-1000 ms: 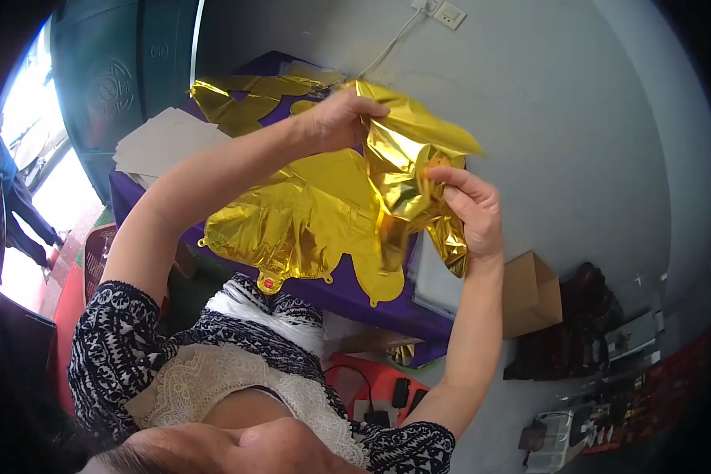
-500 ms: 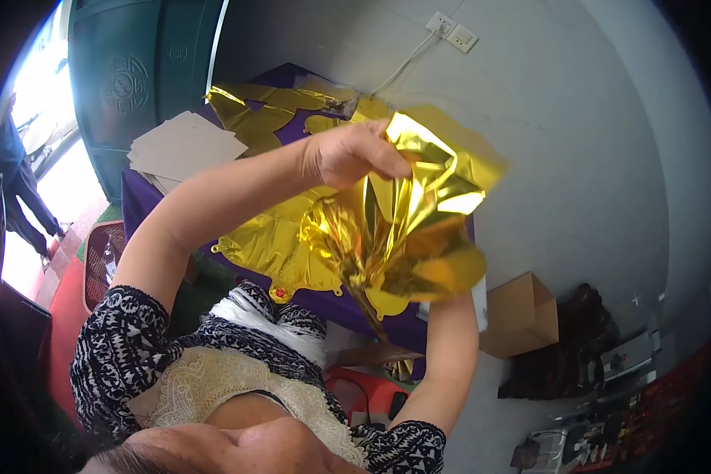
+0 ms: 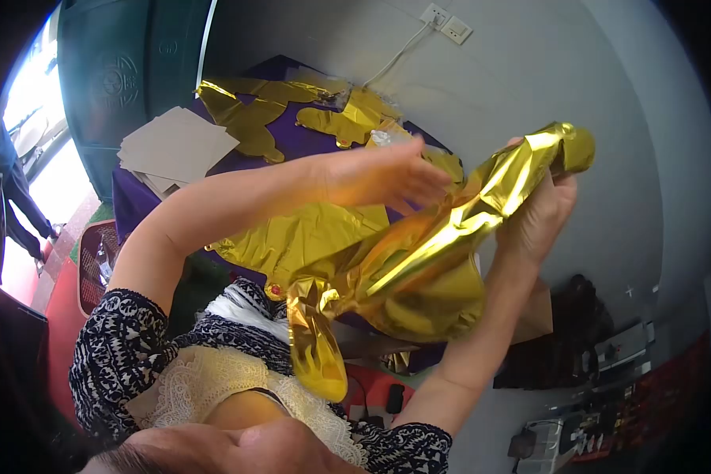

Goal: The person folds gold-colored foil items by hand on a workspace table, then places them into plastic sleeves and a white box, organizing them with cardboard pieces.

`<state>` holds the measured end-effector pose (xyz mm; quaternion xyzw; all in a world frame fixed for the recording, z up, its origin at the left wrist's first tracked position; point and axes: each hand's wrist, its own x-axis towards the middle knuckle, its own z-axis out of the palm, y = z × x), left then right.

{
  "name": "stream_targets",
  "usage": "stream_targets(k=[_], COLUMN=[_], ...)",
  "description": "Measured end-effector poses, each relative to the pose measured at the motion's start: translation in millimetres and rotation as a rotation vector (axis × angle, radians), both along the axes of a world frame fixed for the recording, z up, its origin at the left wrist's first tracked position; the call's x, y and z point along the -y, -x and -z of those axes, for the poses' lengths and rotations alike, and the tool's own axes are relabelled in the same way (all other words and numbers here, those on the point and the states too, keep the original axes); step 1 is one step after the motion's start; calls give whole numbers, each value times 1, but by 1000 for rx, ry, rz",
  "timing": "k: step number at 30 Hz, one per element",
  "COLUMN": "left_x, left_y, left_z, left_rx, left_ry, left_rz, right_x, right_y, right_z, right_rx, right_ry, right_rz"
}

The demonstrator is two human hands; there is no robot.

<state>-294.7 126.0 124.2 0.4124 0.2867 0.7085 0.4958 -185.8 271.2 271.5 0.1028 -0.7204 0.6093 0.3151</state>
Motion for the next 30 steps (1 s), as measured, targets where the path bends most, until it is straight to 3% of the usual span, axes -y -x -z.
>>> stream_targets(k=[3, 7, 13, 19, 25, 30], left_x=[7, 22, 39, 54, 43, 44], left_y=[19, 6, -15, -38, -52, -42], left_z=[16, 31, 46, 29, 27, 14], left_rx=[134, 243, 264, -89, -77, -201], left_ry=[-25, -168, -229, 53, 158, 248], left_rz=[27, 292, 253, -49, -276, -392], right_x=[-2, 0, -28, -49, -62, -76], right_y=[1, 2, 12, 18, 16, 6], right_z=[-14, -21, -19, -7, 2, 6], right_rx=[29, 148, 327, 345, 350, 331], right_ry=[-190, -398, -593, -519, -396, -103], right_rz=[255, 487, 721, 728, 601, 383])
